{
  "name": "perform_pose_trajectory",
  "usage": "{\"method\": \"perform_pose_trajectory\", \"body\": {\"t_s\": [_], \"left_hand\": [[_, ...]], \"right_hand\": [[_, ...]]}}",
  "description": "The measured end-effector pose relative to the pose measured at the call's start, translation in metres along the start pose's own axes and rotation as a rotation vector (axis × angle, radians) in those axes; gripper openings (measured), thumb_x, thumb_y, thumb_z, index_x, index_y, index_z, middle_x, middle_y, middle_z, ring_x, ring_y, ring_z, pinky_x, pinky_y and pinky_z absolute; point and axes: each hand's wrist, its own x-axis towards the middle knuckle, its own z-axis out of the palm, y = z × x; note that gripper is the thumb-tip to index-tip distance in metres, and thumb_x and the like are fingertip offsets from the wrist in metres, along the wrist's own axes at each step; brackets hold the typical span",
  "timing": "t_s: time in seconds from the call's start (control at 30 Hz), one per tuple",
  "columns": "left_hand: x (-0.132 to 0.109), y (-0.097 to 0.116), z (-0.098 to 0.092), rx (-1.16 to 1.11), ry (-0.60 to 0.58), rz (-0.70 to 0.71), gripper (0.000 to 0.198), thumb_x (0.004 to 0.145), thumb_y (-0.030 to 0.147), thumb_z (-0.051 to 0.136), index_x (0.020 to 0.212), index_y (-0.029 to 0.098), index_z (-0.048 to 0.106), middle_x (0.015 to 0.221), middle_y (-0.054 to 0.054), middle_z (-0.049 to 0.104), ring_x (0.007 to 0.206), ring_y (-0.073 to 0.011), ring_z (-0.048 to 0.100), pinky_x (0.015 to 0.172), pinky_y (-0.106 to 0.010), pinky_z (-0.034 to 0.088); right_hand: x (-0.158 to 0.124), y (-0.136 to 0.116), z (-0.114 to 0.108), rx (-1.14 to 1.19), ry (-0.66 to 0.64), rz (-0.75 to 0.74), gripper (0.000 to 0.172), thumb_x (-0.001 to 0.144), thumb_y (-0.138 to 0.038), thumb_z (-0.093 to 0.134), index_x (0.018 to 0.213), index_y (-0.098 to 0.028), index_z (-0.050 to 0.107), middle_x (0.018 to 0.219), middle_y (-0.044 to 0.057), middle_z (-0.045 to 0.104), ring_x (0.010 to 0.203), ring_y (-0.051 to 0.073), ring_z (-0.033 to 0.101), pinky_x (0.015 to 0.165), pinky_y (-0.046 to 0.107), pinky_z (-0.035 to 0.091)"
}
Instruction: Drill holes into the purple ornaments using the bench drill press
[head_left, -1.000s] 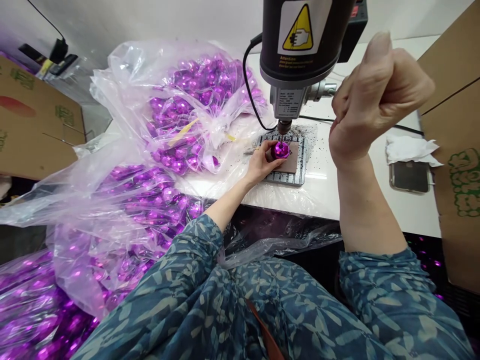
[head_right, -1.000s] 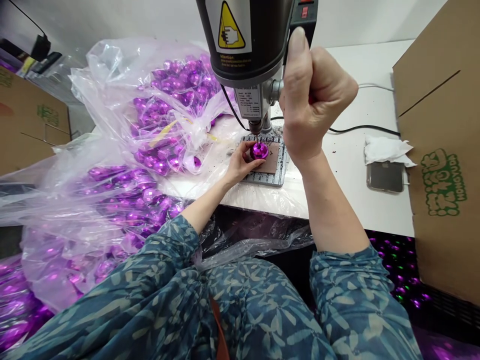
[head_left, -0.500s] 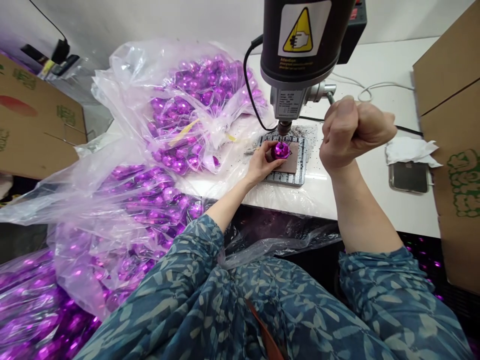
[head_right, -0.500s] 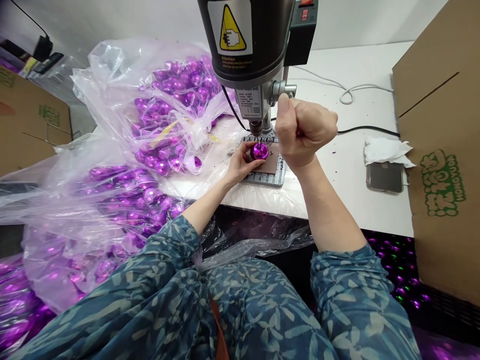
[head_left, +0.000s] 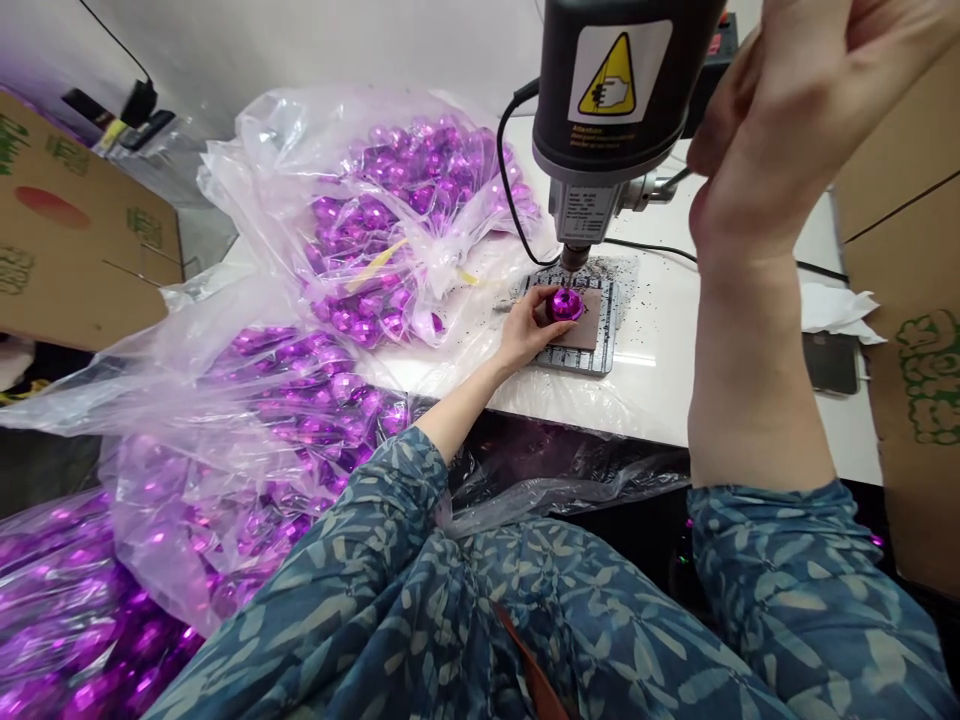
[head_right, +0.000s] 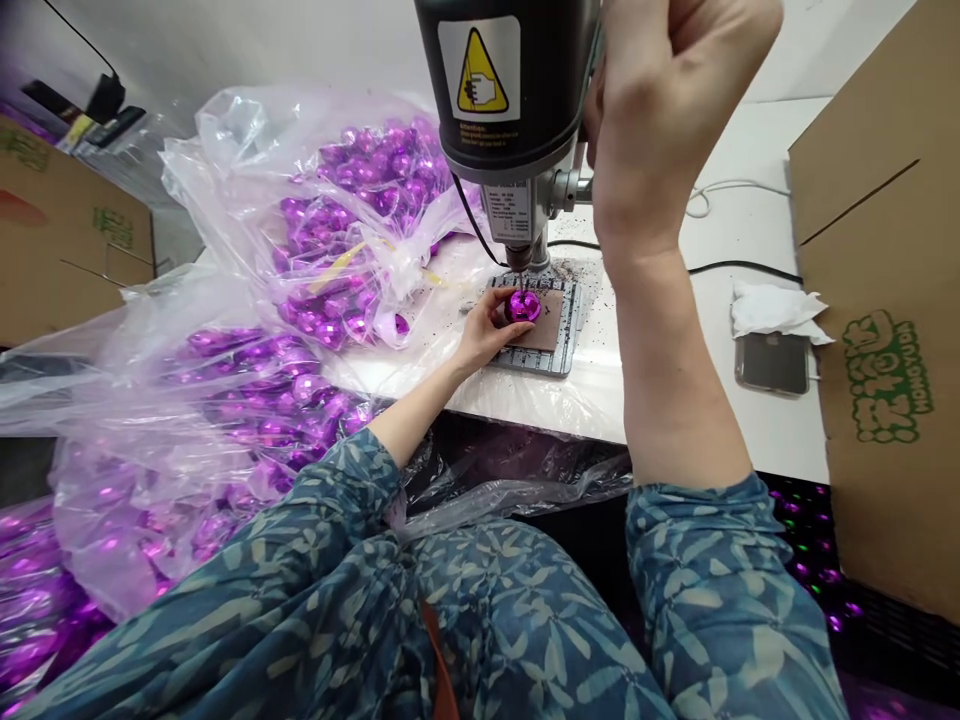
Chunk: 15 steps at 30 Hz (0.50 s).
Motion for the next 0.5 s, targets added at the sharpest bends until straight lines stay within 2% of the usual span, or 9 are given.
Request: {"method": "perform_pose_trajectory", "body": {"t_s": [0.03, 0.1, 0.13, 0.2, 0.27, 0.33, 0.4, 0.47, 0.5], "left_hand": [[-0.004, 0.001, -0.001, 0.024, 0.019, 0.016, 0.056, 0.072, 0.027, 0.108, 0.120, 0.026, 0.077, 0.127, -0.005, 0.080, 0.123, -0.0284, 0.073, 0.110, -0.038, 0.057], [-0.016, 0.006, -0.007, 0.112, 0.027, 0.061, 0.057, 0.076, 0.033, 0.107, 0.123, 0.024, 0.075, 0.128, -0.007, 0.080, 0.117, -0.0266, 0.074, 0.103, -0.037, 0.058], [-0.025, 0.009, -0.012, 0.169, -0.017, 0.086, 0.058, 0.077, 0.037, 0.107, 0.123, 0.023, 0.074, 0.128, -0.008, 0.080, 0.113, -0.0258, 0.075, 0.100, -0.036, 0.059], [-0.044, 0.019, -0.024, 0.293, -0.216, 0.137, 0.062, 0.077, 0.045, 0.107, 0.123, 0.021, 0.073, 0.125, -0.009, 0.080, 0.109, -0.0256, 0.076, 0.095, -0.037, 0.061], [-0.059, 0.028, -0.039, 0.382, -0.445, 0.187, 0.069, 0.074, 0.054, 0.108, 0.125, 0.021, 0.074, 0.122, -0.010, 0.081, 0.110, -0.0268, 0.077, 0.096, -0.038, 0.061], [-0.064, 0.034, -0.054, 0.412, -0.531, 0.225, 0.069, 0.080, 0.061, 0.103, 0.128, 0.022, 0.075, 0.121, -0.010, 0.082, 0.111, -0.0265, 0.077, 0.098, -0.038, 0.061], [-0.056, 0.038, -0.069, 0.427, -0.414, 0.239, 0.050, 0.098, 0.058, 0.089, 0.128, 0.022, 0.073, 0.120, -0.009, 0.081, 0.109, -0.0239, 0.077, 0.098, -0.036, 0.061], [-0.039, 0.040, -0.084, 0.535, -0.183, 0.213, 0.024, 0.114, 0.042, 0.069, 0.126, 0.022, 0.072, 0.120, -0.010, 0.081, 0.109, -0.0227, 0.076, 0.099, -0.035, 0.060], [-0.029, 0.043, -0.091, 0.647, -0.066, 0.175, 0.018, 0.116, 0.032, 0.062, 0.126, 0.021, 0.072, 0.122, -0.012, 0.081, 0.112, -0.0240, 0.075, 0.102, -0.037, 0.059]], "right_hand": [[0.010, -0.001, 0.006, 0.013, 0.027, 0.061, 0.060, 0.104, 0.001, 0.039, 0.063, -0.023, 0.002, 0.057, -0.003, -0.003, 0.038, -0.001, 0.011, 0.050, 0.029, 0.002], [0.020, -0.003, 0.012, 0.031, 0.028, 0.181, 0.057, 0.106, -0.003, 0.032, 0.061, -0.024, 0.004, 0.056, -0.003, -0.001, 0.037, -0.001, 0.009, 0.047, 0.027, 0.001], [0.021, -0.004, 0.012, 0.033, 0.021, 0.214, 0.058, 0.108, -0.006, 0.032, 0.059, -0.024, 0.007, 0.054, -0.002, 0.004, 0.037, -0.001, 0.012, 0.046, 0.025, 0.004], [0.018, -0.008, 0.007, -0.009, -0.002, 0.253, 0.061, 0.110, -0.012, 0.039, 0.056, -0.023, 0.013, 0.052, -0.002, 0.016, 0.040, -0.001, 0.022, 0.046, 0.022, 0.012], [0.013, -0.011, 0.001, -0.083, -0.003, 0.264, 0.061, 0.110, -0.013, 0.045, 0.056, -0.022, 0.017, 0.053, -0.002, 0.019, 0.042, -0.001, 0.026, 0.048, 0.021, 0.017], [0.011, -0.012, -0.002, -0.121, 0.016, 0.257, 0.059, 0.109, -0.011, 0.044, 0.057, -0.021, 0.017, 0.056, -0.002, 0.016, 0.045, -0.003, 0.025, 0.051, 0.019, 0.020], [0.011, -0.009, -0.004, -0.119, 0.012, 0.237, 0.057, 0.108, -0.010, 0.042, 0.058, -0.019, 0.017, 0.058, -0.002, 0.016, 0.048, -0.004, 0.025, 0.054, 0.017, 0.023], [0.013, -0.004, -0.005, -0.114, -0.025, 0.214, 0.058, 0.108, -0.013, 0.049, 0.058, -0.019, 0.019, 0.060, -0.002, 0.018, 0.050, -0.004, 0.026, 0.054, 0.017, 0.025], [0.014, -0.003, -0.006, -0.106, -0.029, 0.200, 0.059, 0.106, -0.015, 0.054, 0.059, -0.020, 0.019, 0.061, -0.002, 0.019, 0.051, -0.003, 0.027, 0.054, 0.017, 0.026]]}}
